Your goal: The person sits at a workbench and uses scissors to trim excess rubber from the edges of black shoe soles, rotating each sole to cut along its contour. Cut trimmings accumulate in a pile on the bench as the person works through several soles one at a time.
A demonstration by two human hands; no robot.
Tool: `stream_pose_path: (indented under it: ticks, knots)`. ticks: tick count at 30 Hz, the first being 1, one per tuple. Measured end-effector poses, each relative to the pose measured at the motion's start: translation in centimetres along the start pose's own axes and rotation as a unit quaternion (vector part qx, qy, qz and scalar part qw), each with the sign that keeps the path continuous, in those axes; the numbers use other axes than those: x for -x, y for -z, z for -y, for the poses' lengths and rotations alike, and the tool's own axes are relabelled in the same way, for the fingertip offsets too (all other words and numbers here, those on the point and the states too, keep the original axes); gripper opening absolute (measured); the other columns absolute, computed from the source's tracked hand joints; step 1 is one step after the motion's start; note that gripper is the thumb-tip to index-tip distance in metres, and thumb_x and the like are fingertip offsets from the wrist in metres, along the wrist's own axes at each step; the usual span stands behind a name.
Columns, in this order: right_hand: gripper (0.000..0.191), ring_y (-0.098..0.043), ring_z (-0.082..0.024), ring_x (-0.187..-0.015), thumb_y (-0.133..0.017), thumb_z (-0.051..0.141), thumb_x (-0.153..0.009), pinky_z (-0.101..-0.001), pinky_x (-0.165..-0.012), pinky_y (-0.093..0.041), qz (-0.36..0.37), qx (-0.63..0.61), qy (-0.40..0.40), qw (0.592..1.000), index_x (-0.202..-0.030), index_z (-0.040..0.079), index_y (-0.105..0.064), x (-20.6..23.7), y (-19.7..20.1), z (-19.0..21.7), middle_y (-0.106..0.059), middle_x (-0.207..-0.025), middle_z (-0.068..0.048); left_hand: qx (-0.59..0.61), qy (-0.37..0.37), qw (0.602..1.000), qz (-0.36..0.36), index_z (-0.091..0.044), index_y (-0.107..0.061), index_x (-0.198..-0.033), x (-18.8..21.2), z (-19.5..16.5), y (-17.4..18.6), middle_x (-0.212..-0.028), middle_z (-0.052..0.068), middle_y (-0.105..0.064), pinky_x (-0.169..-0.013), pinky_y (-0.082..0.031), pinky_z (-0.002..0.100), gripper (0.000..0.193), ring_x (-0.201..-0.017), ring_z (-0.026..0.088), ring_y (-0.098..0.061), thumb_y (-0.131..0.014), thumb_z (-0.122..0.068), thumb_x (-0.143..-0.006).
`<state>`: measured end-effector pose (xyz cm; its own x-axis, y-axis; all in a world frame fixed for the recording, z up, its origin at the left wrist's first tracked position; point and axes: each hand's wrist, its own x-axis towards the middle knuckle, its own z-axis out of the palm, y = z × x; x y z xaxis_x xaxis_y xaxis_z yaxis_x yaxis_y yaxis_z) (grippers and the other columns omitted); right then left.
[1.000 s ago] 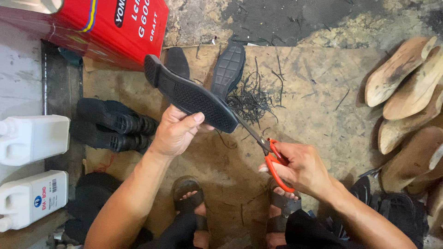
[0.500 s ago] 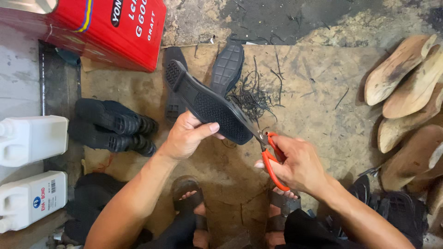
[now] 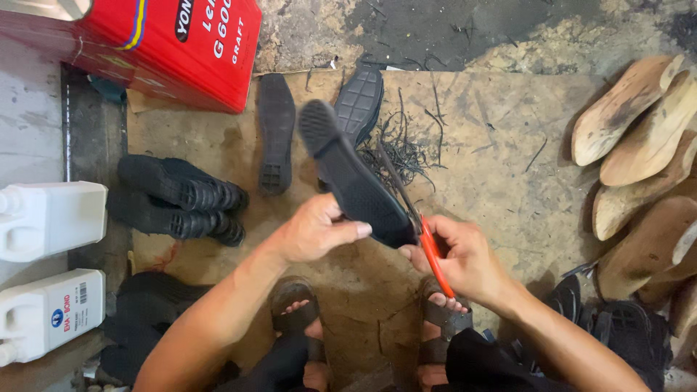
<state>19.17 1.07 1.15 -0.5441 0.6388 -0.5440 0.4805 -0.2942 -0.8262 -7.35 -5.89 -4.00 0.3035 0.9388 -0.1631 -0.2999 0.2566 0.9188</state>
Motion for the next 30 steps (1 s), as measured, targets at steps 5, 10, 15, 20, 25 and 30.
stream_pose_path:
  ticks: [5,10,15,20,25,30]
  knots:
    - [0.02,-0.057,-0.009,-0.032,-0.079,0.021,-0.083,-0.0296,-0.028,-0.043,0.012,0.004,-0.061,0.998,-0.087,0.006,-0.067,0.5,-0.5,1.1,-0.059,-0.046,0.0,0.232,-0.029,0.964,-0.123,-0.004,-0.051,-0.144,-0.9,0.1,-0.4,-0.129,0.009,-0.066,-0.099,-0.053,0.034,0.046,-0.115,0.017,-0.065,-0.06,0.003,-0.099]
    - [0.025,-0.061,-0.012,-0.036,-0.081,0.027,-0.08,-0.0325,-0.035,-0.047,0.012,0.071,-0.067,0.995,-0.092,0.009,-0.068,0.1,-0.1,0.3,-0.058,-0.046,-0.005,0.119,-0.063,0.973,-0.19,-0.004,-0.055,-0.137,-0.4,0.4,1.0,-0.124,0.009,-0.069,-0.091,-0.05,0.03,0.037,-0.109,0.015,-0.064,-0.062,0.005,-0.101]
    - [0.045,-0.056,-0.029,-0.049,-0.087,0.041,-0.071,-0.0408,-0.05,-0.045,-0.05,0.262,0.151,0.952,-0.077,0.005,-0.061,-0.4,0.0,-1.2,-0.054,-0.055,-0.01,0.083,-0.107,0.976,-0.17,-0.004,-0.056,-0.136,0.0,0.4,2.1,-0.127,0.007,-0.068,-0.105,-0.049,0.031,0.036,-0.118,0.015,-0.063,-0.062,0.005,-0.102]
    - [0.047,-0.057,-0.033,-0.051,-0.085,0.046,-0.069,-0.0435,-0.052,-0.045,-0.048,0.274,0.139,0.95,-0.077,0.006,-0.061,-0.4,-0.3,-1.8,-0.055,-0.056,-0.01,0.066,-0.087,0.986,-0.128,-0.003,-0.058,-0.136,0.1,0.5,1.7,-0.129,0.008,-0.068,-0.109,-0.049,0.034,0.036,-0.122,0.017,-0.063,-0.061,0.007,-0.101]
    - [0.046,-0.058,-0.032,-0.052,-0.085,0.046,-0.07,-0.0446,-0.051,-0.044,-0.048,0.271,0.1,0.956,-0.078,0.006,-0.063,0.1,-0.6,-1.8,-0.054,-0.054,-0.011,0.057,-0.076,0.987,-0.131,-0.003,-0.058,-0.135,0.5,0.6,1.7,-0.129,0.007,-0.068,-0.109,-0.049,0.034,0.036,-0.122,0.016,-0.063,-0.061,0.007,-0.101]
    - [0.047,-0.057,-0.031,-0.054,-0.084,0.046,-0.072,-0.0445,-0.052,-0.044,-0.046,0.262,0.114,0.957,-0.075,0.006,-0.059,0.3,-0.6,-2.3,-0.054,-0.055,-0.01,0.066,-0.084,0.986,-0.128,-0.003,-0.058,-0.135,0.5,0.8,1.5,-0.129,0.007,-0.068,-0.109,-0.049,0.034,0.036,-0.122,0.016,-0.063,-0.062,0.007,-0.101]
